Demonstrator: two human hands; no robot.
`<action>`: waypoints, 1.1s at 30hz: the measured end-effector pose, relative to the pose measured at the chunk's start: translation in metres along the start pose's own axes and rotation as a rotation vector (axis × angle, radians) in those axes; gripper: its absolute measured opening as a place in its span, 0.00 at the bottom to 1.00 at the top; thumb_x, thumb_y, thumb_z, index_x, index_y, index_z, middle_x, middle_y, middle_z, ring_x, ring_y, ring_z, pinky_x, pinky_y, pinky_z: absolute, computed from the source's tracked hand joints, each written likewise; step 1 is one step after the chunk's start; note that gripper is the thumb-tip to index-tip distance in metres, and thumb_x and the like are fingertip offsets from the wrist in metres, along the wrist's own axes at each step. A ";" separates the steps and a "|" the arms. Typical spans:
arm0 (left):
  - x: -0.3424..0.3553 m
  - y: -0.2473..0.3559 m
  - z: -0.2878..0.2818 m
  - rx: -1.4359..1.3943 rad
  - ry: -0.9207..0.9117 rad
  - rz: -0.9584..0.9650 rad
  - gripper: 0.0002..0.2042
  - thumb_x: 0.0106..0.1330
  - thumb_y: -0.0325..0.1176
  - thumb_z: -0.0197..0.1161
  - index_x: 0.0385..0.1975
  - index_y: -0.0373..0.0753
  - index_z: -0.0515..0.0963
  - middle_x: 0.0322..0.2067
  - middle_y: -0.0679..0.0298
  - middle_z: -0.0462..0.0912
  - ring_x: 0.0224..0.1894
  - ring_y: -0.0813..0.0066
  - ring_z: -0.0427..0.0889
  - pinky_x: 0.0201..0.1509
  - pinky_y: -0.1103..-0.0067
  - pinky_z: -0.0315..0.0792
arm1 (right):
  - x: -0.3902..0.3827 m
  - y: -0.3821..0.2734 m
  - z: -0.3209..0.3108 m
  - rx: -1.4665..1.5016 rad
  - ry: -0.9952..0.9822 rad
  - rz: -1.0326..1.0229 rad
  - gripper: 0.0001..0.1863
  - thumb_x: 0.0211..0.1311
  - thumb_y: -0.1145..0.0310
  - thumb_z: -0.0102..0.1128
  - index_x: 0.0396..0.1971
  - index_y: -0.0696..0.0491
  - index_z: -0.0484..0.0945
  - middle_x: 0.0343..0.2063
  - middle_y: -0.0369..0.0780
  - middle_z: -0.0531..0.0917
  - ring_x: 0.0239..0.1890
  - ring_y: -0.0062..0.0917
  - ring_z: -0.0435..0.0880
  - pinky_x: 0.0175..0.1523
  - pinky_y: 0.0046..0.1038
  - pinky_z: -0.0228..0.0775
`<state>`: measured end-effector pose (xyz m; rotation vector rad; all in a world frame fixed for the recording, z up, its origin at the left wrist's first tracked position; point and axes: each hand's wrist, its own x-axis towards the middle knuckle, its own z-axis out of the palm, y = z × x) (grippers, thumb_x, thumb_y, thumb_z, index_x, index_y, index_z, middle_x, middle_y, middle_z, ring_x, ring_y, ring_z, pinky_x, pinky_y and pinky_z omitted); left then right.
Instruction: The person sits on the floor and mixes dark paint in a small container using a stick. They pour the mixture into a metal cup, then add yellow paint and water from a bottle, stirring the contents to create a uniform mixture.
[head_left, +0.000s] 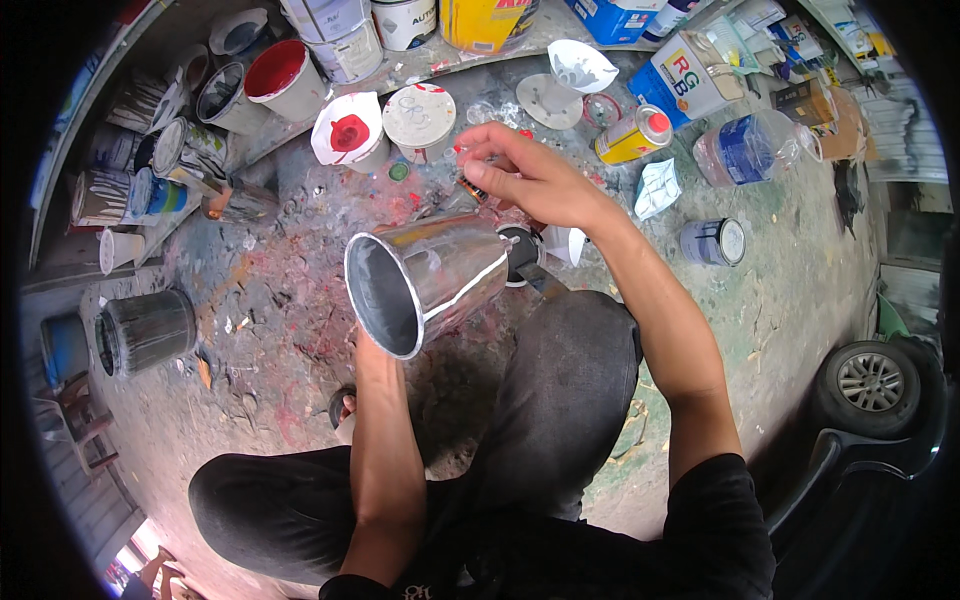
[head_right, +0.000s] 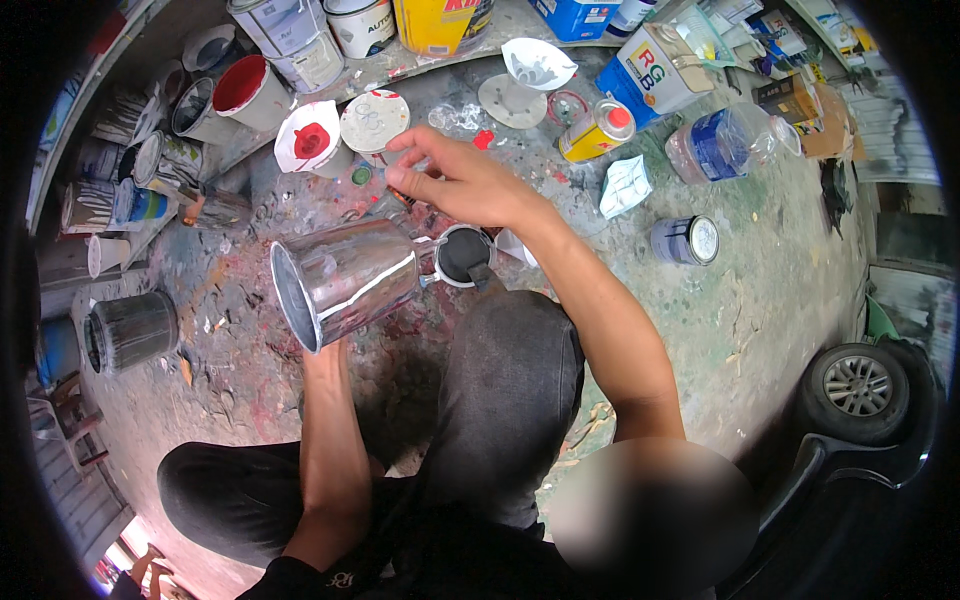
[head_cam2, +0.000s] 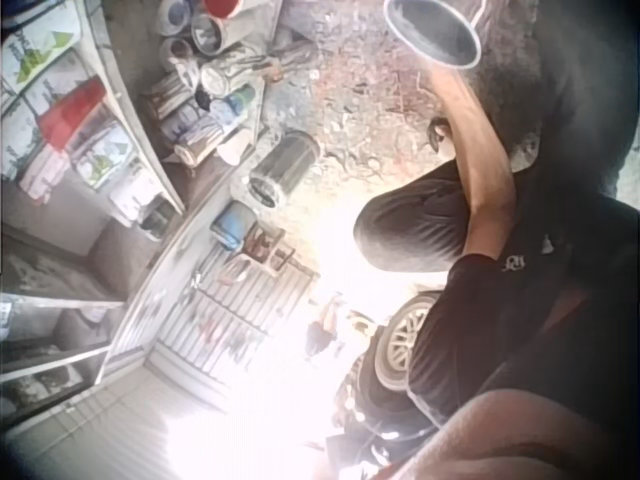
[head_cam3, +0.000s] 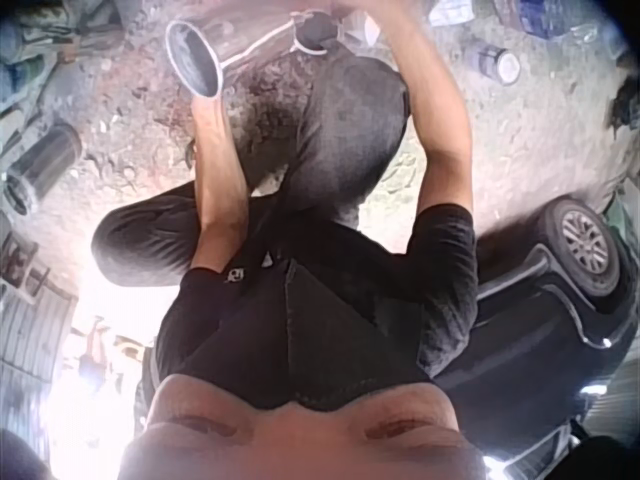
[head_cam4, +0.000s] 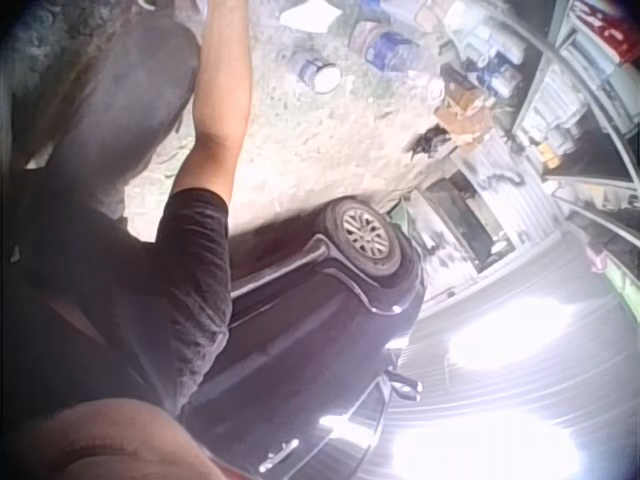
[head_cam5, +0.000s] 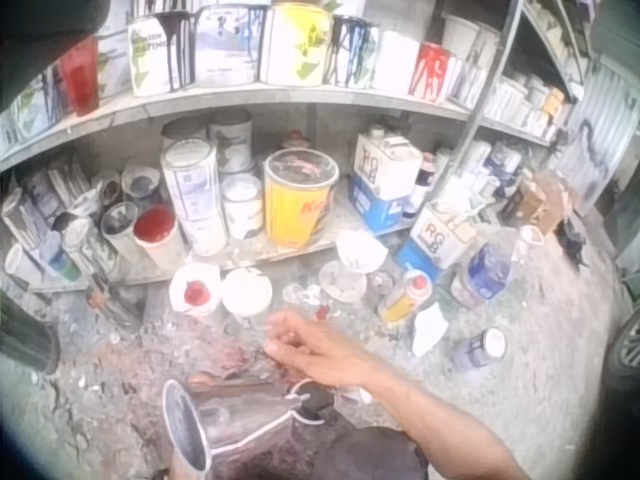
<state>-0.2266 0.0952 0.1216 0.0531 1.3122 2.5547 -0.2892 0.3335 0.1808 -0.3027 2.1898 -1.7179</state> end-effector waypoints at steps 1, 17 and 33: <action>0.001 -0.001 0.000 -0.019 0.004 -0.012 0.17 0.68 0.38 0.63 0.51 0.38 0.72 0.48 0.57 0.80 0.46 0.69 0.82 0.49 0.73 0.80 | 0.000 0.000 0.001 0.013 -0.006 -0.040 0.22 0.70 0.62 0.63 0.60 0.50 0.69 0.40 0.34 0.82 0.40 0.16 0.78 0.45 0.24 0.73; 0.002 -0.015 -0.011 -0.217 0.050 -0.108 0.23 0.70 0.40 0.61 0.61 0.38 0.68 0.56 0.54 0.77 0.50 0.62 0.81 0.47 0.70 0.82 | -0.001 0.005 0.003 0.077 0.004 0.029 0.22 0.71 0.54 0.61 0.58 0.49 0.72 0.37 0.34 0.82 0.35 0.16 0.80 0.42 0.22 0.74; -0.008 -0.051 -0.058 -0.251 0.162 -0.173 0.20 0.74 0.44 0.54 0.56 0.35 0.74 0.49 0.55 0.82 0.49 0.63 0.83 0.57 0.66 0.79 | 0.002 0.003 0.013 0.143 0.042 0.312 0.17 0.63 0.51 0.68 0.31 0.52 0.82 0.20 0.28 0.76 0.20 0.11 0.70 0.24 0.18 0.57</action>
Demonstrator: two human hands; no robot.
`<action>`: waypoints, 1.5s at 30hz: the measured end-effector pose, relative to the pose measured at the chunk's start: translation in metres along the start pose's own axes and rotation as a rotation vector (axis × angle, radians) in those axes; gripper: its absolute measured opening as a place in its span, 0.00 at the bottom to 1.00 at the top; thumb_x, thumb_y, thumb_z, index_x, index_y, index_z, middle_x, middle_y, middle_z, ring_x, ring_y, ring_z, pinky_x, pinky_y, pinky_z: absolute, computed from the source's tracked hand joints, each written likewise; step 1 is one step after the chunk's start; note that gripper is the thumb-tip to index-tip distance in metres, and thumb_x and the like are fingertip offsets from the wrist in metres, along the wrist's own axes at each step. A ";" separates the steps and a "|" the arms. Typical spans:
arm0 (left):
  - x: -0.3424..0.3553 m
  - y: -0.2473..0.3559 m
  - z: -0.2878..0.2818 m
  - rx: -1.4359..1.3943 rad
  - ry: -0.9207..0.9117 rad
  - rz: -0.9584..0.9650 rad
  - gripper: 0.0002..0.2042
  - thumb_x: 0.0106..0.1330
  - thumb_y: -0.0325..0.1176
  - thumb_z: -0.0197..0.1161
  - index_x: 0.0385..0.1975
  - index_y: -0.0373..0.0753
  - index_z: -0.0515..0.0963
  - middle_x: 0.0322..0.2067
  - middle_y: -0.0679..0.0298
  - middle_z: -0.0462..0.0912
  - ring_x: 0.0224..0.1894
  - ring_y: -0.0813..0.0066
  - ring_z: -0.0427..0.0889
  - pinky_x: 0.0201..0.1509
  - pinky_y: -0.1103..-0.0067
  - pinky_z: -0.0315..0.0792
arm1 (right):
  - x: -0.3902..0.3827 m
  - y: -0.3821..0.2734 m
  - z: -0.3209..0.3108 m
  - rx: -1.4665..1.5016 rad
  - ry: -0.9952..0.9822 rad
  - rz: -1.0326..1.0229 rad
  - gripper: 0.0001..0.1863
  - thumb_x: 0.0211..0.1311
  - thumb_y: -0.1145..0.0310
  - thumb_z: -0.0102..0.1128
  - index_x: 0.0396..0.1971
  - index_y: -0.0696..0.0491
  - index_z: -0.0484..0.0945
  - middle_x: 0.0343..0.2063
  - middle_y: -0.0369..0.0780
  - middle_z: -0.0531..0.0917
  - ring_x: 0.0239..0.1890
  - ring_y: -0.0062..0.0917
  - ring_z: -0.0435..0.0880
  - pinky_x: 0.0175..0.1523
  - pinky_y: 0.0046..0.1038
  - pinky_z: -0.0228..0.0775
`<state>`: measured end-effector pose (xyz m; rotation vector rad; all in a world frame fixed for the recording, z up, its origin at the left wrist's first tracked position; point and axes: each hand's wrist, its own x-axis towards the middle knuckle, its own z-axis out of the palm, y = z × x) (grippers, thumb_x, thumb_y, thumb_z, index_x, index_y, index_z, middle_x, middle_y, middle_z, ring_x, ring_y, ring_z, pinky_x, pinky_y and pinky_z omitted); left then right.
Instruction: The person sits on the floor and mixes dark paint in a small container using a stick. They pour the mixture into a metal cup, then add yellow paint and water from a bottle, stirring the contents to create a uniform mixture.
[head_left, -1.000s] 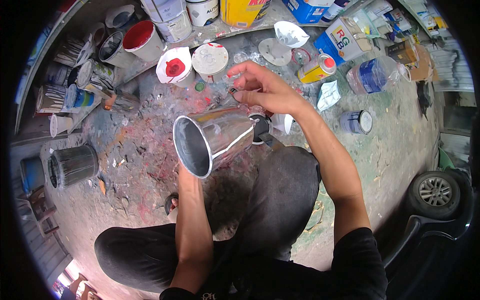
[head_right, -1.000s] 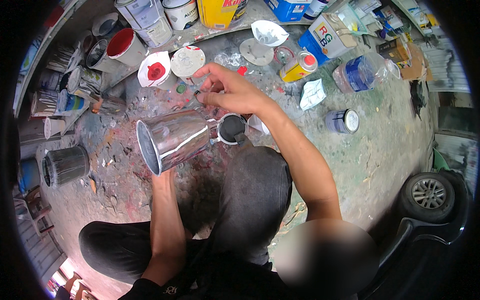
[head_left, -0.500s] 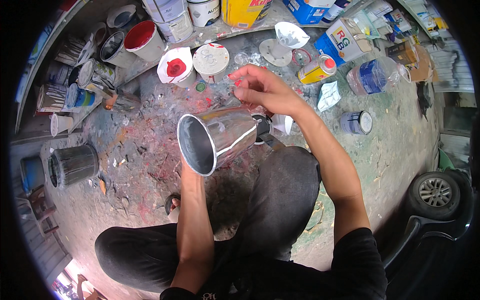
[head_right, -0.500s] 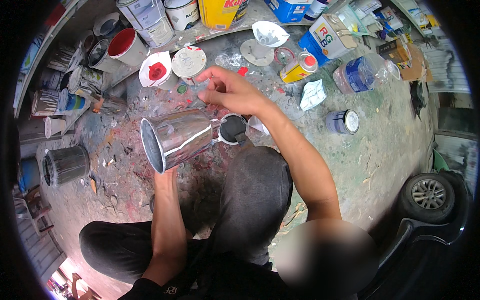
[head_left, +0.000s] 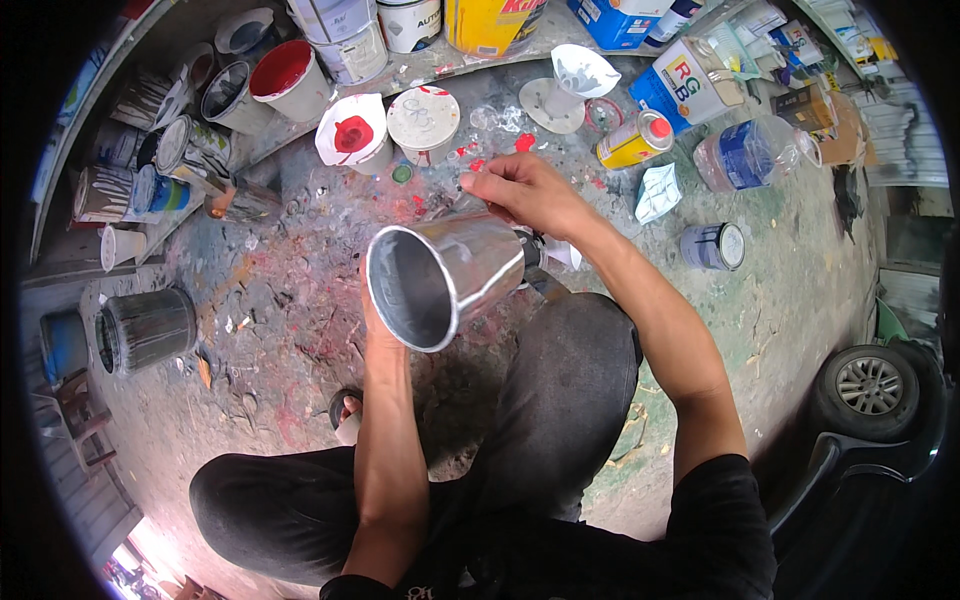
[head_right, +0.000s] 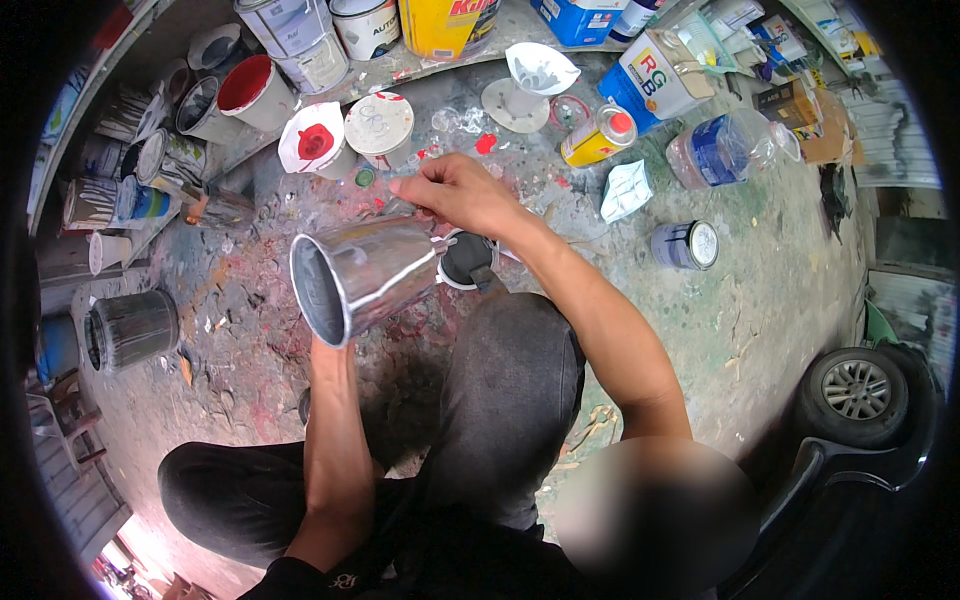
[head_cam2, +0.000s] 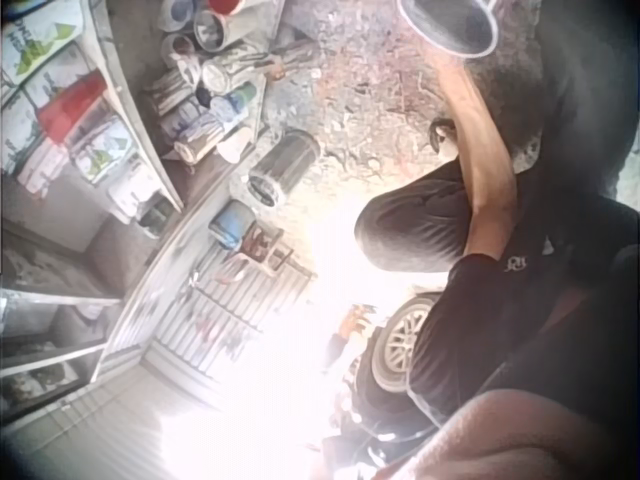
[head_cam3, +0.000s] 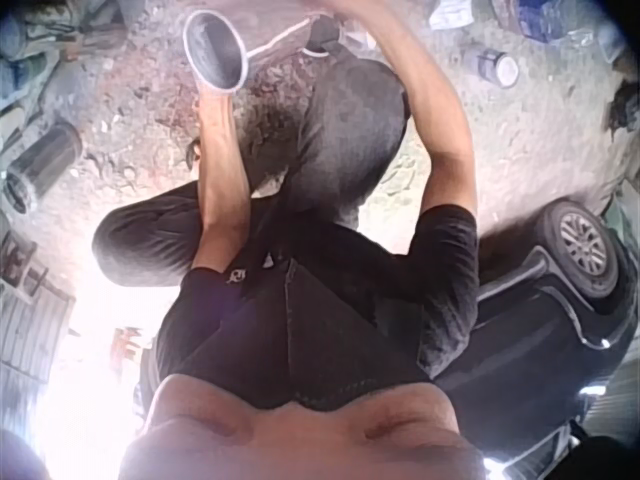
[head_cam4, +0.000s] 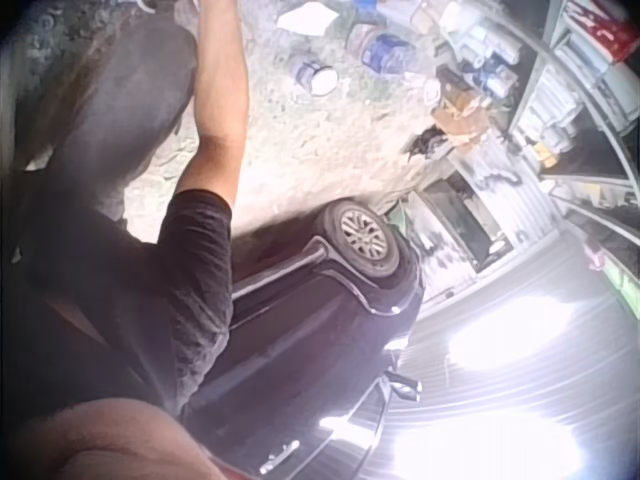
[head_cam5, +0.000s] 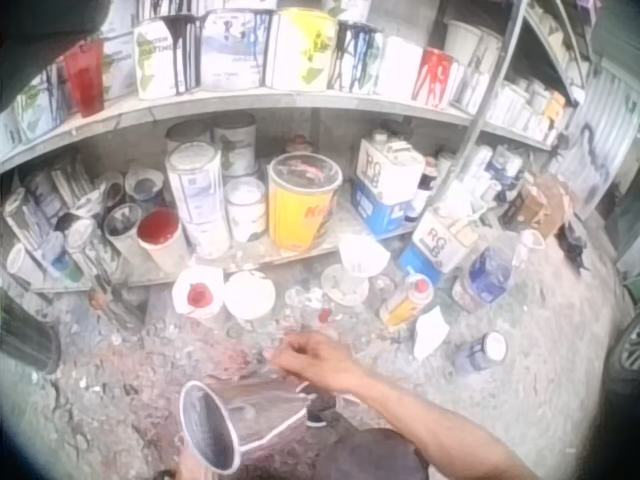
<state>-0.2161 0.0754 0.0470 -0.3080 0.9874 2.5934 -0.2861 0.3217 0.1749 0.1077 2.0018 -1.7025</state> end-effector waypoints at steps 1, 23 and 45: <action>-0.003 0.004 0.012 0.009 -0.010 0.024 0.18 0.72 0.41 0.57 0.53 0.35 0.76 0.47 0.57 0.84 0.47 0.66 0.84 0.55 0.68 0.79 | 0.001 0.000 0.001 0.015 0.027 0.034 0.18 0.61 0.51 0.70 0.30 0.52 0.82 0.20 0.28 0.76 0.20 0.11 0.70 0.24 0.18 0.57; -0.005 0.021 0.065 0.181 -0.064 0.180 0.11 0.61 0.24 0.70 0.43 0.32 0.82 0.39 0.60 0.88 0.37 0.78 0.85 0.44 0.80 0.79 | -0.003 0.007 -0.001 0.023 0.058 -0.063 0.21 0.67 0.46 0.62 0.27 0.51 0.80 0.19 0.28 0.73 0.22 0.11 0.67 0.25 0.19 0.56; 0.004 0.019 0.044 0.360 -0.157 0.338 0.16 0.57 0.14 0.67 0.46 0.30 0.81 0.43 0.58 0.87 0.43 0.74 0.85 0.50 0.78 0.77 | 0.010 0.033 0.002 0.338 0.117 0.069 0.22 0.66 0.48 0.66 0.31 0.55 0.84 0.24 0.33 0.83 0.22 0.12 0.75 0.26 0.18 0.65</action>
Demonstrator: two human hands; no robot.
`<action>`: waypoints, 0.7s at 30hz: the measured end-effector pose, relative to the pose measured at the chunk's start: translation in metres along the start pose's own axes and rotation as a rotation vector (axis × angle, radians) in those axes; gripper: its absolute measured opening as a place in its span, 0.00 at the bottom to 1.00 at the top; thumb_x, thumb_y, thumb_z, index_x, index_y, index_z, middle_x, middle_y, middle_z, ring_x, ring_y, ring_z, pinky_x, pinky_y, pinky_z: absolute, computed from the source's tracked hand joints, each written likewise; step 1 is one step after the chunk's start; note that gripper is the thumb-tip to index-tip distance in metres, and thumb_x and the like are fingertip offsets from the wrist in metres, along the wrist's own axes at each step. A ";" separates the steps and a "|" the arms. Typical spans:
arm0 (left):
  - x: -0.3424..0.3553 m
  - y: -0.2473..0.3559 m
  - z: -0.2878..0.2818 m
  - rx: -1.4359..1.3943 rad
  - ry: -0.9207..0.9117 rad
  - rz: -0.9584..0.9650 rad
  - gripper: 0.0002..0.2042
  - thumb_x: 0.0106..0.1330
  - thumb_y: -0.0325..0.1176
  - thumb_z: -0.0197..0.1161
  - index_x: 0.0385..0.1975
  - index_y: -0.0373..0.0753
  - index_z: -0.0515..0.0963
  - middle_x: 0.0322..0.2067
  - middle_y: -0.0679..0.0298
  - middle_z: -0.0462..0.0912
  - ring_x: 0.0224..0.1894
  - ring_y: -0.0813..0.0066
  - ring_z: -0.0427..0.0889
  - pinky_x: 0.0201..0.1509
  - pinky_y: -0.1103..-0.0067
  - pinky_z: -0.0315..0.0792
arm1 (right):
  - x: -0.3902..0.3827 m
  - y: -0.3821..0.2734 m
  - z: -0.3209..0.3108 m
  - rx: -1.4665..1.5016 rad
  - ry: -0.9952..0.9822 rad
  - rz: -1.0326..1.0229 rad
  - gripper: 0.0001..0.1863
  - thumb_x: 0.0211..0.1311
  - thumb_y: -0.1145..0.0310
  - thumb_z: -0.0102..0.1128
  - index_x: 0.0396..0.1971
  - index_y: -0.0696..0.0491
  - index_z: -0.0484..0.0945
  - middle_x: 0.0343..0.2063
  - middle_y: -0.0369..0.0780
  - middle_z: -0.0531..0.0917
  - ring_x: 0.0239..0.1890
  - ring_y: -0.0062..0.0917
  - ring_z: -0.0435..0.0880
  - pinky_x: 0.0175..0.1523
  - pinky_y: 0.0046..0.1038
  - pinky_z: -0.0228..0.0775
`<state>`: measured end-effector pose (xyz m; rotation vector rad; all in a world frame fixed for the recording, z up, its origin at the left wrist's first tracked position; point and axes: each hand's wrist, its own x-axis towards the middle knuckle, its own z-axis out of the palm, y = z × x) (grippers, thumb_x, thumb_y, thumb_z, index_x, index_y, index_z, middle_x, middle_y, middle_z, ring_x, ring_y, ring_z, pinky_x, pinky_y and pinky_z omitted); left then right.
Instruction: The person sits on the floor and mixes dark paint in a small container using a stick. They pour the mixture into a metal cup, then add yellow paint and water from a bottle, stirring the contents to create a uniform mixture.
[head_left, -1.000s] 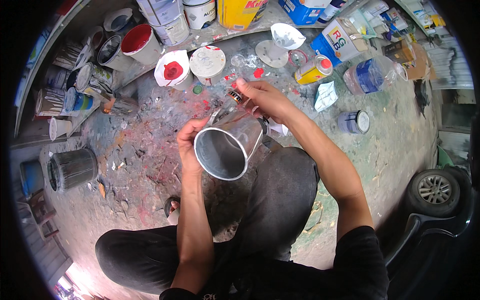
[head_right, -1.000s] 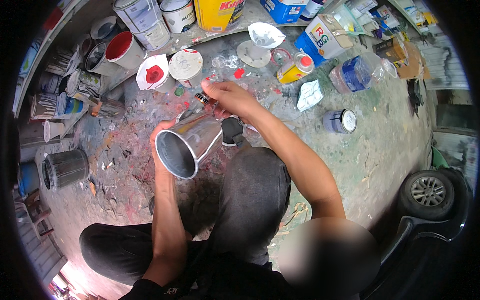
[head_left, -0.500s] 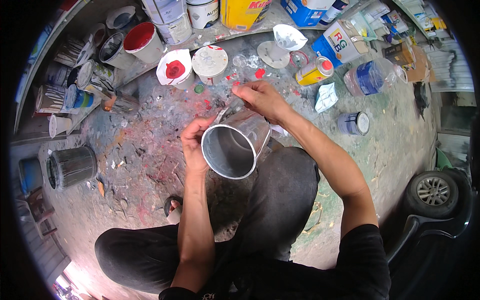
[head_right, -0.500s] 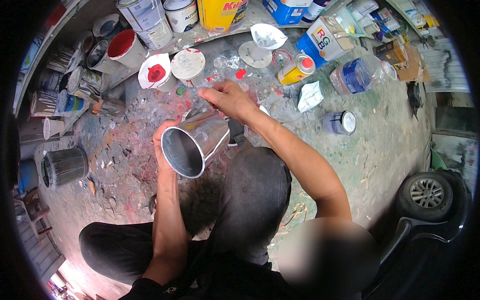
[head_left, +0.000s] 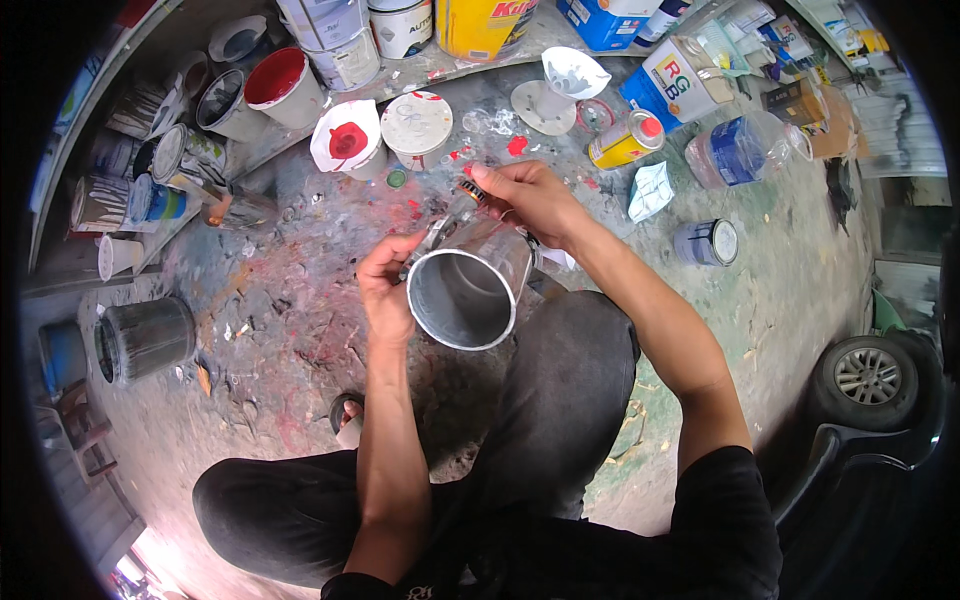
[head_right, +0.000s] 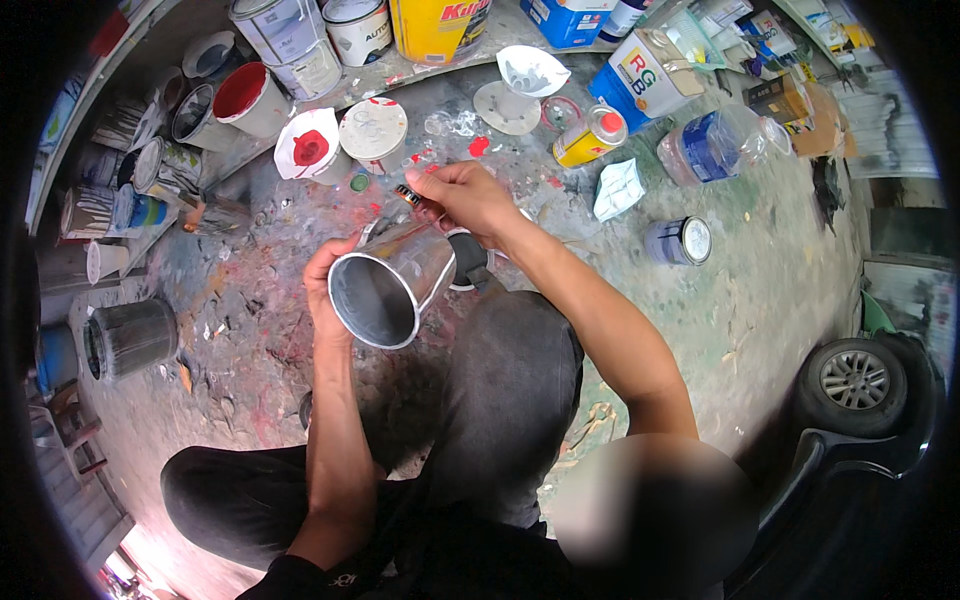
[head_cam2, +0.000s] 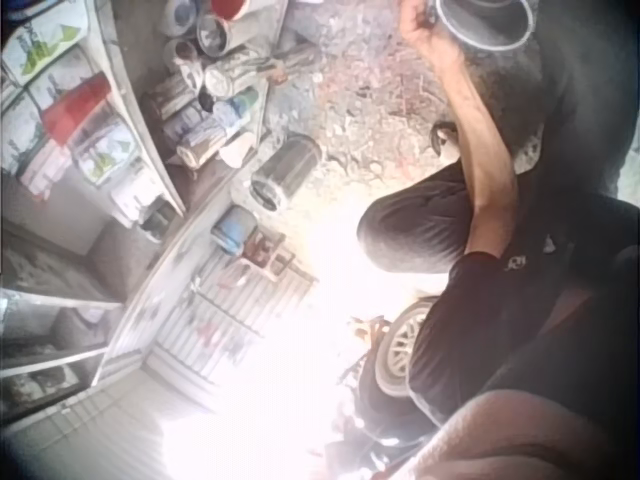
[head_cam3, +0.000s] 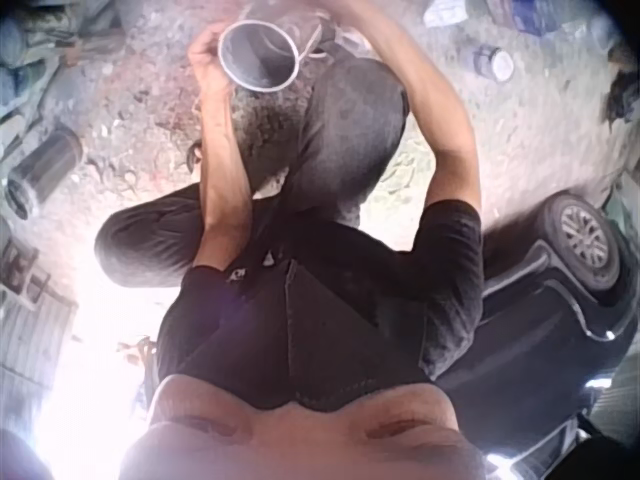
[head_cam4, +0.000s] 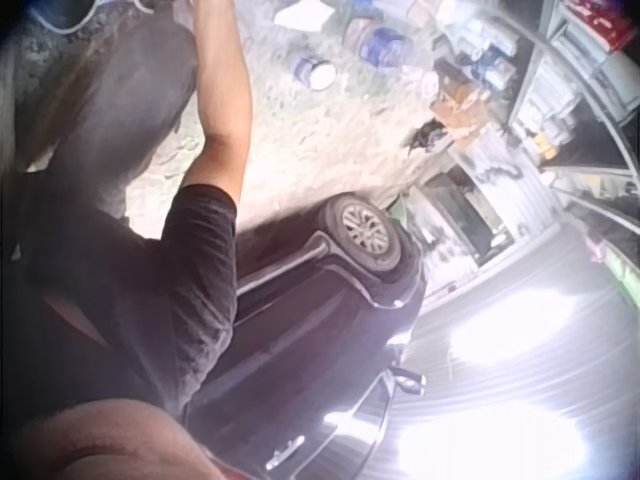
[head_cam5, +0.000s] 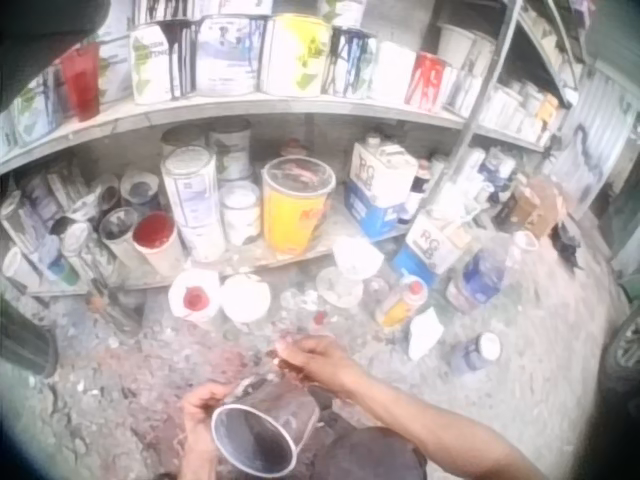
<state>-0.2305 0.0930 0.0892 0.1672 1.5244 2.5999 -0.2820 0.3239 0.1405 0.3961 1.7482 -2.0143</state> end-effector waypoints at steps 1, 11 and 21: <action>0.000 0.001 0.003 -0.019 0.001 -0.009 0.15 0.58 0.14 0.67 0.46 0.30 0.81 0.42 0.59 0.87 0.42 0.75 0.85 0.49 0.79 0.78 | 0.001 0.001 -0.001 0.009 0.008 0.002 0.20 0.66 0.50 0.66 0.33 0.56 0.85 0.24 0.33 0.83 0.22 0.12 0.75 0.26 0.18 0.66; -0.004 0.017 0.024 -0.195 0.112 -0.016 0.06 0.65 0.22 0.65 0.40 0.34 0.83 0.36 0.64 0.87 0.35 0.82 0.83 0.43 0.82 0.79 | -0.002 0.001 -0.005 0.052 -0.101 -0.032 0.15 0.72 0.57 0.60 0.37 0.53 0.86 0.25 0.30 0.82 0.26 0.11 0.74 0.29 0.17 0.65; 0.002 0.007 0.024 -0.001 0.218 -0.012 0.12 0.58 0.15 0.65 0.41 0.33 0.81 0.38 0.62 0.87 0.36 0.80 0.83 0.42 0.84 0.76 | 0.001 -0.005 -0.020 -0.302 0.038 -0.060 0.16 0.74 0.59 0.57 0.53 0.52 0.82 0.40 0.38 0.84 0.38 0.20 0.80 0.43 0.25 0.73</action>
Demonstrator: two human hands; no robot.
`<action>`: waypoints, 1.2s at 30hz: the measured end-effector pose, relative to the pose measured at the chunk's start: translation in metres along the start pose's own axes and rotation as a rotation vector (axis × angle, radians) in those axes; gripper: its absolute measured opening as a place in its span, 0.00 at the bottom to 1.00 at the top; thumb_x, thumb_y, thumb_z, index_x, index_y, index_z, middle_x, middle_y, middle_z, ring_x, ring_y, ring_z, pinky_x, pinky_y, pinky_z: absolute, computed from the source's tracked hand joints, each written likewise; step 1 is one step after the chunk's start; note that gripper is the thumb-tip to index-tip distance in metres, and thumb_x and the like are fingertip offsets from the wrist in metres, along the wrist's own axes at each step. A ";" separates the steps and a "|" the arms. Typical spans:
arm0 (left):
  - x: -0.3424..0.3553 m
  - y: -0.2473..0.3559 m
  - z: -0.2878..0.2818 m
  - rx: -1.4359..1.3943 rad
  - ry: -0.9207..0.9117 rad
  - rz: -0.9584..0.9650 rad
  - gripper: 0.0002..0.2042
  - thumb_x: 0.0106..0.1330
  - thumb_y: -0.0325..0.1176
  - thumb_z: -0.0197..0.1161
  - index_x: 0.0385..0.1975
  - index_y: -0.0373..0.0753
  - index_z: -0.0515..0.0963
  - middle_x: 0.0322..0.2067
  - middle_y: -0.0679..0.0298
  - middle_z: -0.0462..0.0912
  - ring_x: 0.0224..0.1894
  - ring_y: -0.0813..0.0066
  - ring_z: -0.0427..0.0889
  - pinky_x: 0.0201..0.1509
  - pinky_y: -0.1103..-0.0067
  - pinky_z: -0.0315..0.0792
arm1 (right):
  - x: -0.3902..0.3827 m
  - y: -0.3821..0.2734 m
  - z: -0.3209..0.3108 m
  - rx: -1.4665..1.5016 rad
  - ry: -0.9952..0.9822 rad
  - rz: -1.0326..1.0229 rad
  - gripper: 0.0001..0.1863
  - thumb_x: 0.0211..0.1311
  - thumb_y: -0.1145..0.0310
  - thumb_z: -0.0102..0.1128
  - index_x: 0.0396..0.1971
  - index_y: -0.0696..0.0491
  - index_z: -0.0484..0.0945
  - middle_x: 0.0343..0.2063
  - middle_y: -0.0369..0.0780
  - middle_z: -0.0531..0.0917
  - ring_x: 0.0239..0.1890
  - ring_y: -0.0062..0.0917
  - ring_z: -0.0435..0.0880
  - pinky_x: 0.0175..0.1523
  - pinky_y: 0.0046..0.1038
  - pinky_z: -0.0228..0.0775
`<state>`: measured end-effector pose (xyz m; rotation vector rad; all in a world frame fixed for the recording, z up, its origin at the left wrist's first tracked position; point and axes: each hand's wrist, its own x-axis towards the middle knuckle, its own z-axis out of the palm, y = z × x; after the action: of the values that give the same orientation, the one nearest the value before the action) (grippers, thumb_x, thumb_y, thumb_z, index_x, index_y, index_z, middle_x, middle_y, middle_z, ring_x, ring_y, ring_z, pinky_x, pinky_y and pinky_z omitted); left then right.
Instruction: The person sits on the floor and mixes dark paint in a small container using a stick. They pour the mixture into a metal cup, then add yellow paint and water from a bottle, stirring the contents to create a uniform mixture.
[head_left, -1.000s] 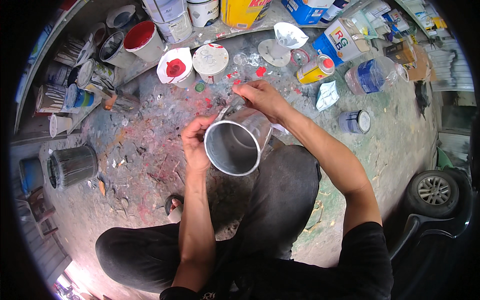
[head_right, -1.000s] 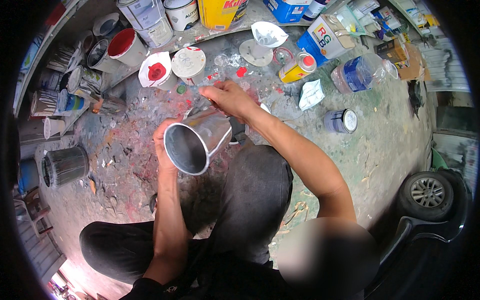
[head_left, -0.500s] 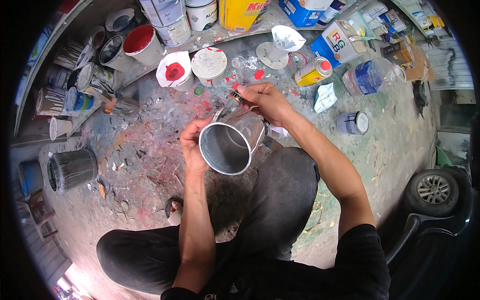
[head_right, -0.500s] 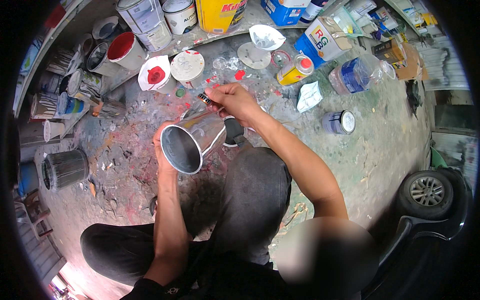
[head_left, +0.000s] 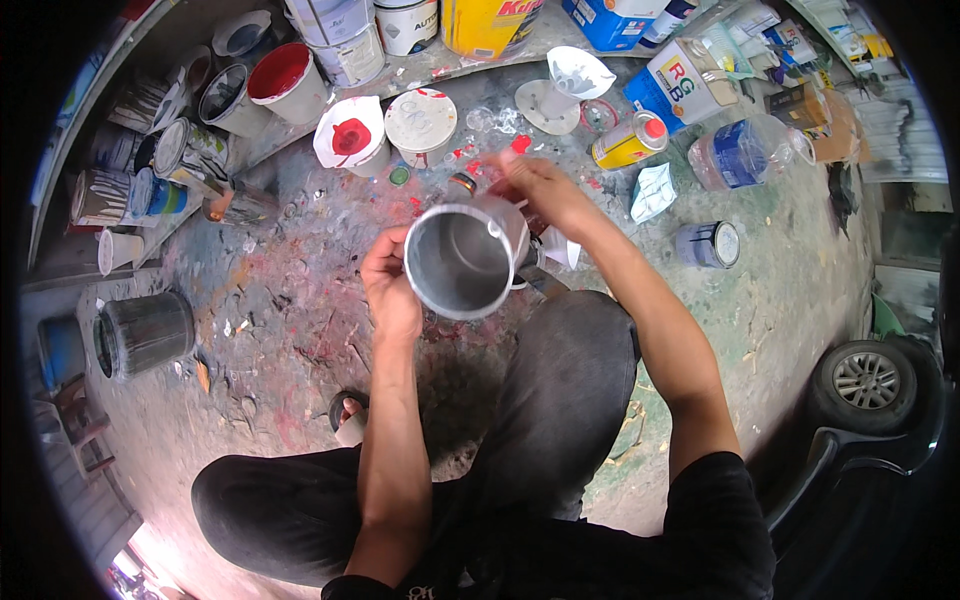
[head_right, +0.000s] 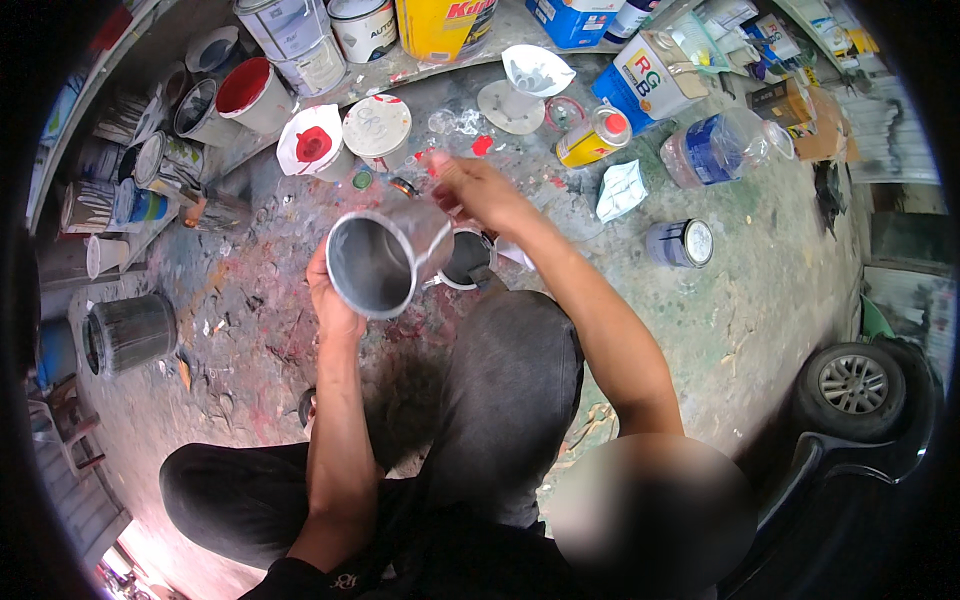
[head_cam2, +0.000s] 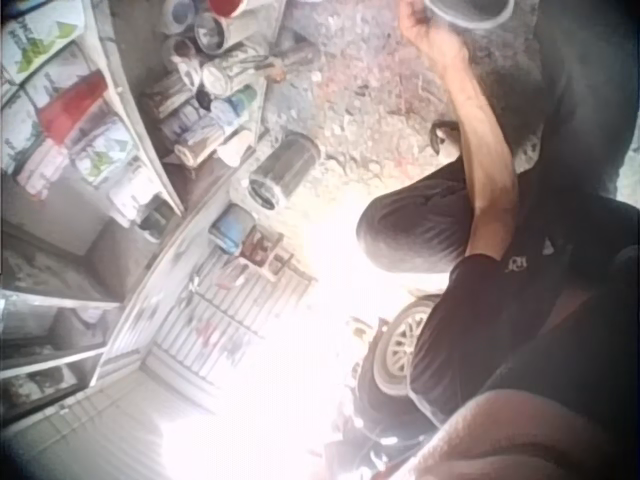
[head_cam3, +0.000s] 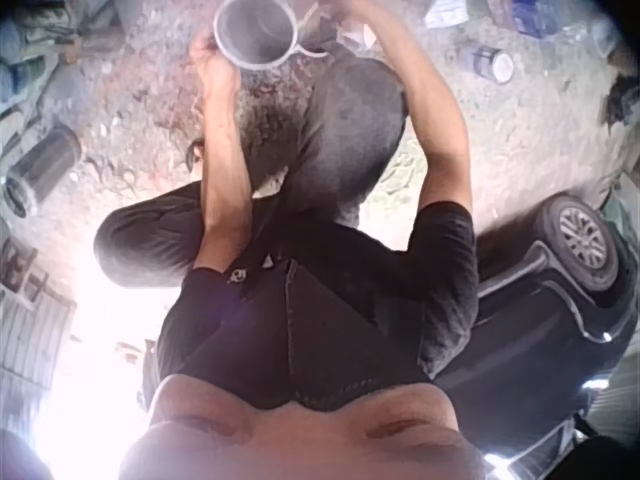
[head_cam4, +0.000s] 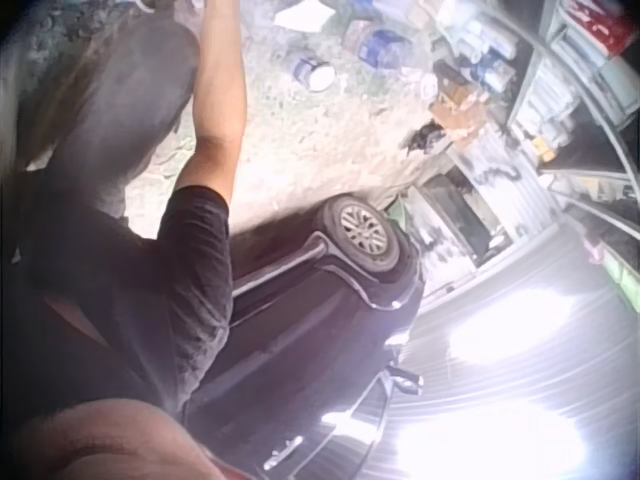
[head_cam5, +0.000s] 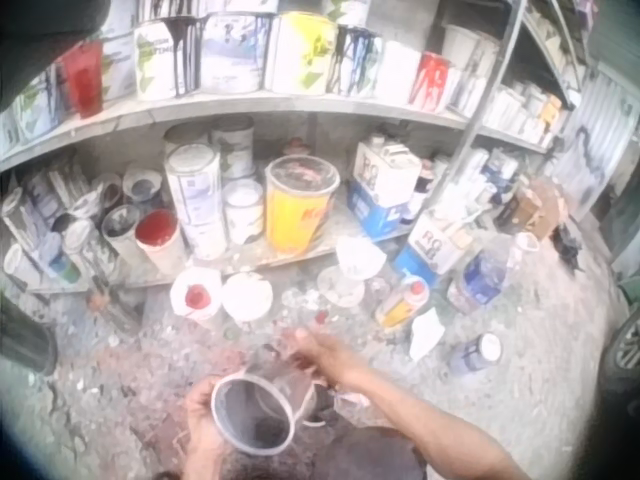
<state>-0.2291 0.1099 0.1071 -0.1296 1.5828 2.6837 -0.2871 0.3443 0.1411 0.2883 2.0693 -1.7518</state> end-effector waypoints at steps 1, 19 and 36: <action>0.004 -0.003 -0.001 0.047 0.072 0.014 0.14 0.57 0.14 0.64 0.42 0.33 0.80 0.38 0.62 0.86 0.37 0.79 0.83 0.42 0.83 0.76 | -0.005 -0.006 -0.005 -0.139 0.080 -0.006 0.17 0.74 0.60 0.56 0.55 0.52 0.81 0.43 0.40 0.84 0.41 0.22 0.81 0.46 0.28 0.75; -0.037 -0.106 -0.085 0.324 0.879 -0.199 0.22 0.53 0.20 0.62 0.50 0.33 0.71 0.37 0.59 0.78 0.36 0.69 0.77 0.42 0.73 0.71 | -0.095 0.113 -0.075 -0.898 0.183 -0.258 0.35 0.52 0.76 0.68 0.64 0.54 0.70 0.58 0.53 0.75 0.55 0.46 0.80 0.58 0.39 0.74; -0.007 0.053 0.031 0.867 -0.117 0.444 0.19 0.53 0.14 0.57 0.45 0.35 0.80 0.45 0.58 0.82 0.41 0.67 0.81 0.45 0.75 0.75 | -0.069 0.187 -0.092 -0.884 0.830 0.027 0.07 0.52 0.72 0.66 0.24 0.59 0.79 0.22 0.43 0.84 0.27 0.46 0.83 0.33 0.43 0.75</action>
<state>-0.2272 0.1119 0.1691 0.4278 2.7891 1.8923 -0.1647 0.4761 0.0163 0.8359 3.1258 -0.5437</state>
